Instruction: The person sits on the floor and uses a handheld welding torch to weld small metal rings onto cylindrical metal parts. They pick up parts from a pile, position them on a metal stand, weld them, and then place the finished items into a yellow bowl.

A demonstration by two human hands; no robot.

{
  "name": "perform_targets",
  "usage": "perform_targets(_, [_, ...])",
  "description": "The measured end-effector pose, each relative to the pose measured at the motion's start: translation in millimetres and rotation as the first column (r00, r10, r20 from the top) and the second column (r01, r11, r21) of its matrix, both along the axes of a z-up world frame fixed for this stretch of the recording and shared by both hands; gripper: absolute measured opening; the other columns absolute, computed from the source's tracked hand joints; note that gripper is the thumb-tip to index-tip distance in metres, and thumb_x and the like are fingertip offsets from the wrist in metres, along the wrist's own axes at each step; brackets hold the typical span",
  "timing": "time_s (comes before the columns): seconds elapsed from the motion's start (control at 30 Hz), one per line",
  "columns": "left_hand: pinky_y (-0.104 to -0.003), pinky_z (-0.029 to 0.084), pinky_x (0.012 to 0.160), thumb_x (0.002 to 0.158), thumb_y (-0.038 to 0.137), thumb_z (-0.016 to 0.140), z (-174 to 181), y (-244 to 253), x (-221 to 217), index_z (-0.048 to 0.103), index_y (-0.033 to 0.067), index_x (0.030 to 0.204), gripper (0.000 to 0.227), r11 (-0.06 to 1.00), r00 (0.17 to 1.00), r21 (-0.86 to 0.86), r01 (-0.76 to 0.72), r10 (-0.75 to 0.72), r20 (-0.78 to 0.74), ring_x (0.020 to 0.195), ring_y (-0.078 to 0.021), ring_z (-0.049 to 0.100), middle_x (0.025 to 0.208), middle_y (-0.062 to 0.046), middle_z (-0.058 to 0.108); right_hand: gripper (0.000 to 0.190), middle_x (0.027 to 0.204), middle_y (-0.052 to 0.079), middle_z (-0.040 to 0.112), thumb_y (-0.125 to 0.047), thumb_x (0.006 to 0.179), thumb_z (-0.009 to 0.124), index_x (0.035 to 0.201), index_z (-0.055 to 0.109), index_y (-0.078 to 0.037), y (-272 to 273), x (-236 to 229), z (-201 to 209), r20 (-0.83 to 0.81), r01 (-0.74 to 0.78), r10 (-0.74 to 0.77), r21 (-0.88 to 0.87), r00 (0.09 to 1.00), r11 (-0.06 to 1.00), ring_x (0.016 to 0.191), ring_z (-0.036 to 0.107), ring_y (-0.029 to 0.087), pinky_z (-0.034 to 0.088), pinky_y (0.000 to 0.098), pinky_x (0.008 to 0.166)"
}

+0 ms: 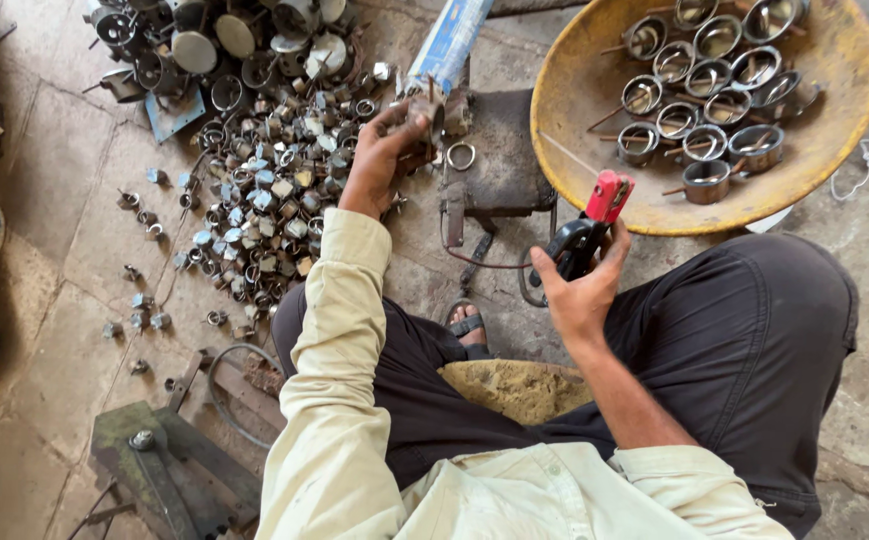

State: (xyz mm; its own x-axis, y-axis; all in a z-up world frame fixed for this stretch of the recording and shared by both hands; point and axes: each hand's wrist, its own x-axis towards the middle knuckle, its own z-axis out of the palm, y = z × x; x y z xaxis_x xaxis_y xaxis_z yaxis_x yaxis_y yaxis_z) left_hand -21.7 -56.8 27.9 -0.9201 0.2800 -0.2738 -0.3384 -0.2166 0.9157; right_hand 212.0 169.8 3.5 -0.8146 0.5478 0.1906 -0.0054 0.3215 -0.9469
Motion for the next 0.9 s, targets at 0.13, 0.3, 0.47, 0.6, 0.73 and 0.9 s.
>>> perform_targets(0.13, [-0.036, 0.067, 0.078, 0.087, 0.021, 0.076, -2.5, -0.9, -0.3, 0.057, 0.0013, 0.139, 0.06, 0.991, 0.998, 0.118, -0.06, 0.055, 0.039, 0.083, -0.0199, 0.075, 0.102, -0.012, 0.075, 0.1, 0.142, 0.018, 0.051, -0.02, 0.082, 0.092, 0.157, 0.028, -0.001, 1.5, -5.4, -4.0, 0.007, -0.024, 0.024, -0.073, 1.0, 0.997, 0.129, 0.054, 0.03, 0.045, 0.0411, 0.114])
perform_targets(0.3, [-0.038, 0.066, 0.085, 0.089, 0.017, 0.076, -0.2, 5.9, 8.7, 0.054, -0.0001, 0.143, 0.061, 0.972, 1.0, 0.236, 0.002, -0.007, 0.021, 0.089, -0.022, 0.075, 0.108, -0.015, 0.075, 0.1, 0.145, 0.015, 0.048, -0.022, 0.082, 0.089, 0.159, 0.027, -0.002, 19.2, -5.8, -1.8, 0.046, 0.052, -0.048, -0.102, 0.998, 0.993, 0.131, 0.055, 0.028, 0.048, 0.0398, 0.113])
perform_targets(0.47, [-0.038, 0.067, 0.083, 0.086, 0.016, 0.076, 18.4, 14.6, 14.7, 0.055, -0.0004, 0.143, 0.062, 0.969, 0.999, 0.245, 0.017, -0.024, 0.024, 0.095, -0.0202, 0.076, 0.113, -0.013, 0.073, 0.083, 0.14, 0.017, 0.055, -0.009, 0.095, 0.087, 0.16, 0.036, -0.003, 64.9, -17.3, 4.9, -0.066, 0.187, -0.184, 0.035, 0.981, 0.982, 0.133, 0.057, 0.027, 0.043, 0.0397, 0.122])
perform_targets(0.6, [-0.037, 0.066, 0.085, 0.091, 0.017, 0.074, 39.3, 6.5, 26.5, 0.055, -0.0007, 0.142, 0.056, 0.951, 0.999, 0.309, 0.016, -0.006, -0.033, 0.095, -0.0221, 0.077, 0.114, -0.015, 0.073, 0.085, 0.134, 0.013, 0.056, -0.006, 0.087, 0.081, 0.156, 0.032, -0.002, 77.1, -34.6, 11.2, -0.113, 0.154, -0.17, -0.14, 0.979, 0.978, 0.111, 0.068, 0.024, 0.056, 0.0371, 0.101])
perform_targets(0.73, [-0.038, 0.066, 0.086, 0.097, 0.016, 0.07, 57.3, -11.3, 34.7, 0.057, -0.0015, 0.139, 0.048, 0.933, 0.995, 0.359, -0.005, 0.042, -0.094, 0.094, -0.0204, 0.076, 0.113, -0.014, 0.074, 0.067, 0.119, 0.013, 0.062, -0.006, 0.087, 0.075, 0.14, 0.035, -0.005, 81.1, -64.2, 22.9, -0.026, 0.089, -0.097, -0.229, 0.995, 0.969, 0.096, 0.072, 0.022, 0.061, 0.0383, 0.09])
perform_targets(0.9, [-0.039, 0.068, 0.084, 0.097, 0.016, 0.069, 56.3, -32.1, 36.1, 0.058, -0.0009, 0.135, 0.042, 0.921, 0.991, 0.385, -0.063, 0.104, -0.087, 0.089, -0.0203, 0.076, 0.105, -0.013, 0.076, 0.034, 0.098, 0.016, 0.063, -0.015, 0.09, 0.062, 0.119, 0.046, -0.004, 102.7, -114.1, 17.7, 0.053, 0.015, 0.017, -0.552, 0.998, 0.834, 0.079, 0.069, 0.022, 0.063, 0.0413, 0.071])
